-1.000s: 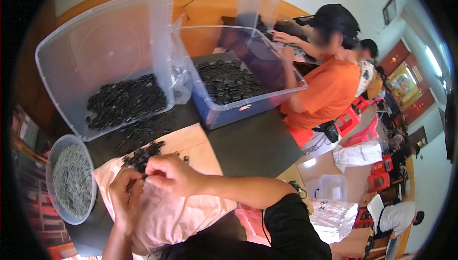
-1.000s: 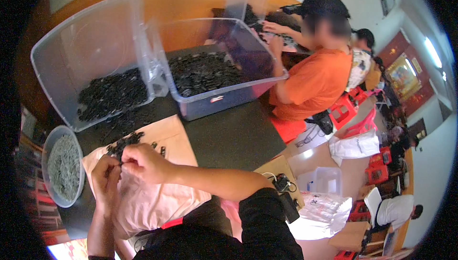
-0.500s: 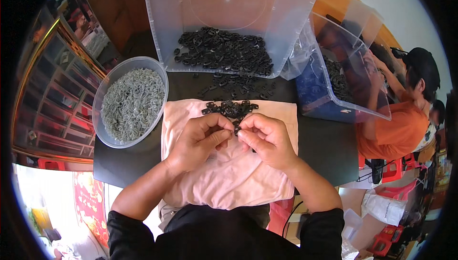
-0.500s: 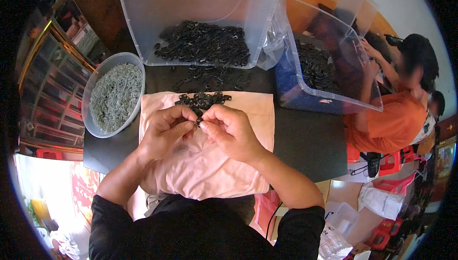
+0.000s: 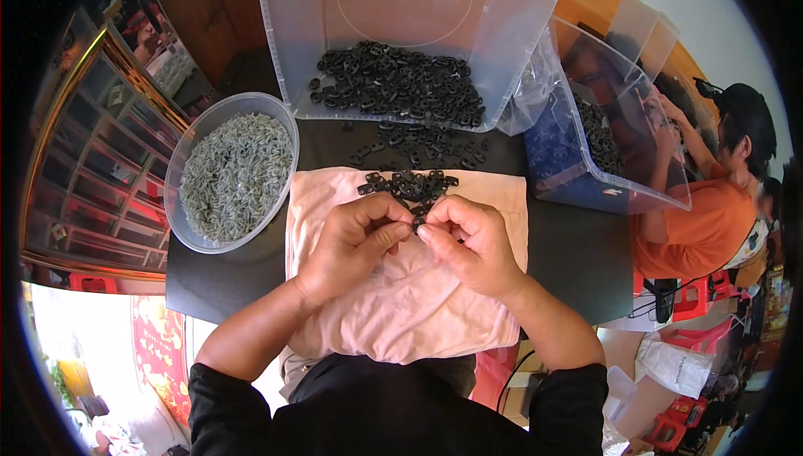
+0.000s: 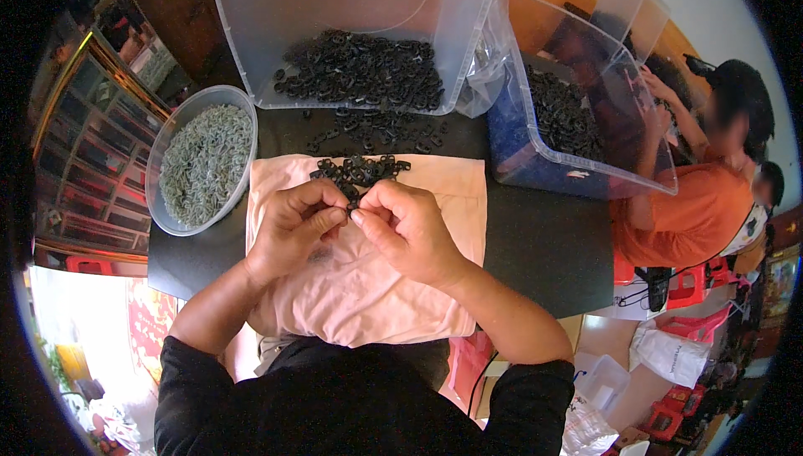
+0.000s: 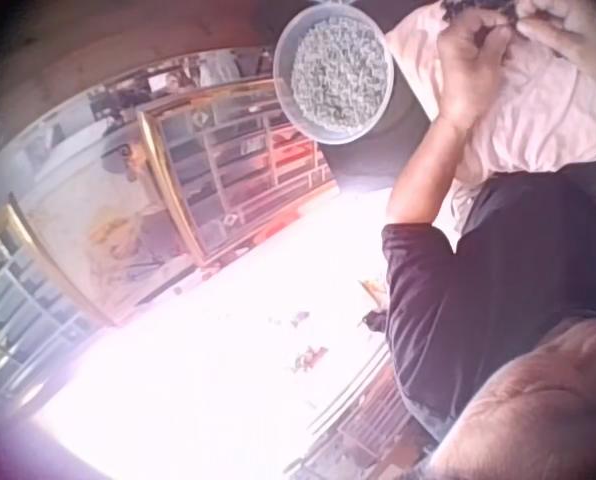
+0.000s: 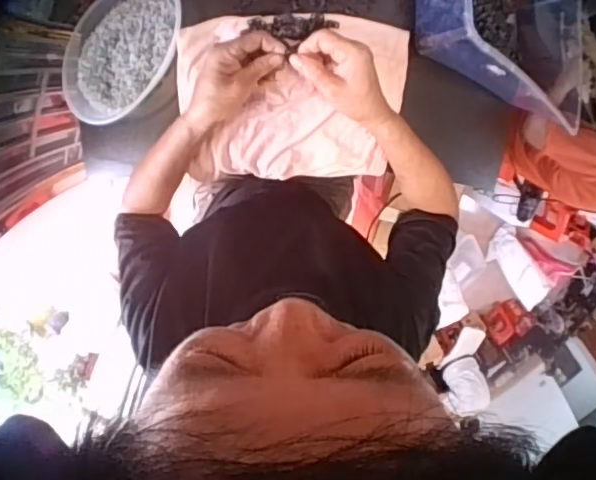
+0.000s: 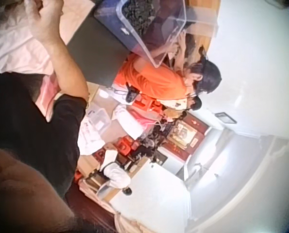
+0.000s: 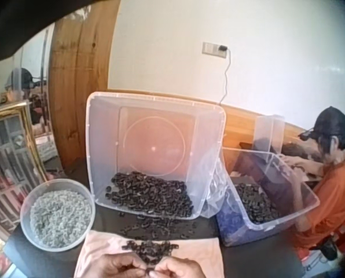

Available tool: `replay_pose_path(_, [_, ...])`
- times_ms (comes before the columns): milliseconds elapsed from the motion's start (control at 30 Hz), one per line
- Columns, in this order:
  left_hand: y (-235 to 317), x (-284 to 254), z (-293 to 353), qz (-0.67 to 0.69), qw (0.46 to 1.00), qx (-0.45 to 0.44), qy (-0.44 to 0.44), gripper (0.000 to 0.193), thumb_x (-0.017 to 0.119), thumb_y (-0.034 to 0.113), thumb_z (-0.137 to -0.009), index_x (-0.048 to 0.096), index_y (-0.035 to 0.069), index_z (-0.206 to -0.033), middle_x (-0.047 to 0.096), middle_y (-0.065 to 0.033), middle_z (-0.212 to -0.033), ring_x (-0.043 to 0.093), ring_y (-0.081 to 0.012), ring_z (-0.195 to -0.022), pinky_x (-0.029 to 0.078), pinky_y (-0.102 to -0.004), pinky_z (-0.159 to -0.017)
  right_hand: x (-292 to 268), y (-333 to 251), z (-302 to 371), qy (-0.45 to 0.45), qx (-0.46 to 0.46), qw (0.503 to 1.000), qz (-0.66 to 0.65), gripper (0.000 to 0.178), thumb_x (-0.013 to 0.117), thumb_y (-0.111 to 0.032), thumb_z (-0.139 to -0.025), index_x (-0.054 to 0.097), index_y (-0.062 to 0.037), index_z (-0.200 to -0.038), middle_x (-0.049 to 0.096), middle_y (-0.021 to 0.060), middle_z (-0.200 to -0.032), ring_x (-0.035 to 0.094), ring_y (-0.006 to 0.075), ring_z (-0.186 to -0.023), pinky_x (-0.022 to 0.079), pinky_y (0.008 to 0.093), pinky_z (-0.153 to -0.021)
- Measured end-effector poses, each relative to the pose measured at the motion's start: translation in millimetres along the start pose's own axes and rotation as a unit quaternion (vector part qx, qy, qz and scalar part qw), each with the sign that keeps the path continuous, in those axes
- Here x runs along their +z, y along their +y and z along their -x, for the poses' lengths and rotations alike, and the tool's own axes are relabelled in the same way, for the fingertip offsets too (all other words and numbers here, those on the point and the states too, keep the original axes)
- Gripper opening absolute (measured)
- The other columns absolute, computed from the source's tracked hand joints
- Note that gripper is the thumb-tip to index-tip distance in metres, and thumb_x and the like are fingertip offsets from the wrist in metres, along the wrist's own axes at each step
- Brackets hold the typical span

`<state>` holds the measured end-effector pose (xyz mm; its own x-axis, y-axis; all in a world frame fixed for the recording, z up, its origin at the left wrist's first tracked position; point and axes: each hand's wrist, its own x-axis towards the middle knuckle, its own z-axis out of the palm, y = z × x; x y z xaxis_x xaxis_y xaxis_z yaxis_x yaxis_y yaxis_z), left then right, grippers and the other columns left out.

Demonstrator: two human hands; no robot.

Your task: The person sits at a table and assembles small black plastic components by hand. They pick up individual parts from a pile on a pink cloth, fit them together, and place the assembled units into a clear plastic container.

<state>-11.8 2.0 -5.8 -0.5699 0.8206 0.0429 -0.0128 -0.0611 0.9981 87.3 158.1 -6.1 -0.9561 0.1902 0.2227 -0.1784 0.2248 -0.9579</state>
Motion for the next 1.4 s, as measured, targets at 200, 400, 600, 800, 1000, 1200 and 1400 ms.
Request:
replay_pose_path(200, [4.8, 3.0, 1.1, -0.153, 0.987, 0.031, 0.028, 0.001, 0.058, -0.004, -0.080, 0.057, -0.003, -0.081, 0.055, -0.0065, -0.072, 0.052, -0.0105, -0.061, 0.042, -0.0248, -0.055, 6.6, -3.6, -2.7, 0.013, -0.121, 0.984, 0.127, 0.012, 0.058, 0.001, -0.078, 0.047, -0.0007, -0.073, 0.049, 0.0105, -0.062, 0.048, 0.0215, -0.051, 0.038, 0.0310, -0.048])
replay_pose_path(400, [7.1, -2.6, -3.6, -0.139, 0.989, 0.042, 0.033, 0.012, 0.057, -0.001, -0.082, 0.059, -0.002, -0.095, 0.056, -0.0051, -0.074, 0.052, -0.0103, -0.064, 0.043, -0.0248, -0.057, -1.1, 7.6, -5.9, -0.011, 0.012, 1.000, 0.013, 0.011, 0.059, -0.001, -0.081, 0.049, -0.0005, -0.076, 0.049, 0.0015, -0.062, 0.047, 0.0089, -0.053, 0.038, 0.0261, -0.048])
replay_pose_path(600, [45.7, -34.8, 9.2, -0.113, 0.986, 0.068, 0.106, 0.019, 0.053, 0.000, -0.087, 0.055, -0.004, -0.105, 0.057, -0.0011, -0.078, 0.051, -0.0054, -0.067, 0.043, -0.0192, -0.060, -22.3, 4.5, -11.9, 0.010, 0.018, 0.991, -0.131, 0.009, 0.056, -0.004, -0.086, 0.052, -0.0004, -0.080, 0.055, 0.0031, -0.072, 0.054, 0.0074, -0.061, 0.047, 0.0208, -0.056])
replay_pose_path(800, [31.0, -44.4, 39.8, -0.400, 0.909, 0.050, 0.105, 0.013, 0.064, -0.003, -0.072, 0.061, -0.002, -0.084, 0.058, -0.0111, -0.078, 0.055, -0.0194, -0.062, 0.043, -0.0290, -0.057, -25.0, -0.8, -13.7, 0.035, 0.028, 0.987, -0.152, 0.008, 0.058, -0.005, -0.084, 0.054, 0.0004, -0.079, 0.059, 0.0063, -0.076, 0.058, 0.0101, -0.061, 0.049, 0.0220, -0.057])
replay_pose_path(1000, [10.5, -25.1, 37.8, -0.509, 0.855, 0.044, 0.096, 0.012, 0.064, 0.007, -0.073, 0.060, 0.001, -0.083, 0.055, -0.0130, -0.083, 0.059, -0.0299, -0.071, 0.046, -0.0378, -0.063, -20.7, 4.3, -11.4, 0.021, 0.039, 0.986, -0.162, 0.006, 0.059, -0.004, -0.084, 0.054, 0.0001, -0.082, 0.058, 0.0046, -0.075, 0.057, 0.0072, -0.062, 0.050, 0.0203, -0.055])
replay_pose_path(1200, [6.3, -30.7, 26.2, -0.518, 0.849, 0.060, 0.086, 0.011, 0.061, 0.003, -0.073, 0.058, 0.000, -0.083, 0.054, -0.0138, -0.081, 0.057, -0.0279, -0.071, 0.046, -0.0348, -0.063, -19.8, 7.8, -9.8, 0.014, 0.044, 0.986, -0.158, 0.006, 0.059, -0.005, -0.084, 0.054, -0.0004, -0.083, 0.058, 0.0034, -0.073, 0.057, 0.0065, -0.062, 0.048, 0.0192, -0.054])
replay_pose_path(1400, [3.4, -38.1, 21.6, -0.343, 0.936, 0.024, 0.075, 0.007, 0.056, 0.002, -0.080, 0.052, 0.000, -0.086, 0.059, -0.0121, -0.081, 0.059, -0.0228, -0.070, 0.048, -0.0317, -0.063, -19.5, 4.7, -8.8, 0.012, 0.063, 0.986, -0.155, 0.006, 0.058, -0.005, -0.084, 0.054, -0.0003, -0.083, 0.059, 0.0047, -0.074, 0.057, 0.0069, -0.063, 0.048, 0.0195, -0.054])
